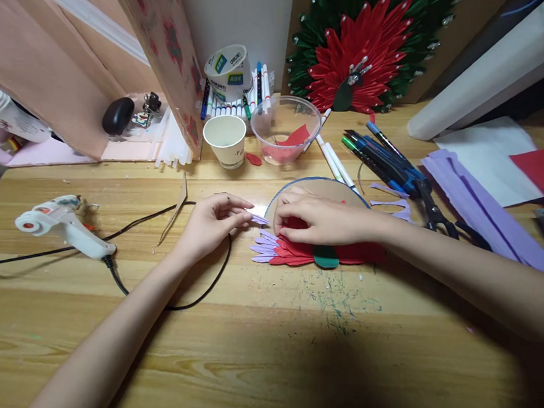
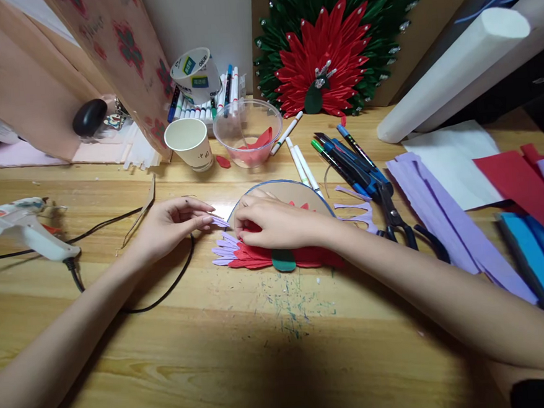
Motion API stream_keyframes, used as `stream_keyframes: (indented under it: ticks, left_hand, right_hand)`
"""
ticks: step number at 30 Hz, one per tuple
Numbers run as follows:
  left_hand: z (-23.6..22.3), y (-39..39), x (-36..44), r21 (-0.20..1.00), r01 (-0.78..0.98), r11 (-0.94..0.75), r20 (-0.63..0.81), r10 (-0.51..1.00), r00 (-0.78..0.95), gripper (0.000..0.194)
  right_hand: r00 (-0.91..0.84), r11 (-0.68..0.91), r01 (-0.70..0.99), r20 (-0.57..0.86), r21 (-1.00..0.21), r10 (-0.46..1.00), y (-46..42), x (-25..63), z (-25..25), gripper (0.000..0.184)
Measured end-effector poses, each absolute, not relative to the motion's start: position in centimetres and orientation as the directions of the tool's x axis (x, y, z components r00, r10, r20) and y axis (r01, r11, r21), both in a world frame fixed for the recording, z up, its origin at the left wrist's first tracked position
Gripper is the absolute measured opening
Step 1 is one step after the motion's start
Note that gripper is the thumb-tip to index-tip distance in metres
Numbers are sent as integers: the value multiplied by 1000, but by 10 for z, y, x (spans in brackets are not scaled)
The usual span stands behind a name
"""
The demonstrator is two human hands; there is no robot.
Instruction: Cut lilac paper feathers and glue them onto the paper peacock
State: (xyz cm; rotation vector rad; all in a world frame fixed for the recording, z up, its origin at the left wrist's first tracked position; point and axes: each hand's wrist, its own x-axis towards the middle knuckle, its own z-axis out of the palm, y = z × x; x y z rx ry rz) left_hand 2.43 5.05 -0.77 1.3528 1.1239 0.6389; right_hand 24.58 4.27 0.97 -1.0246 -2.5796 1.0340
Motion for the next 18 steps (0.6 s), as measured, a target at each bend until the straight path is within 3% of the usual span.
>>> stream_keyframes:
  ticks: [8, 18]
  left_hand:
    - [-7, 48, 30, 963, 213, 163, -240, 878, 414, 25]
    - [0, 49, 37, 923, 386, -8, -193, 856, 480, 19]
  right_hand:
    - [-769, 513, 479, -59, -713, 636, 43, 248, 11, 8]
    - [-774, 483, 458, -67, -747, 629, 46, 251, 10, 6]
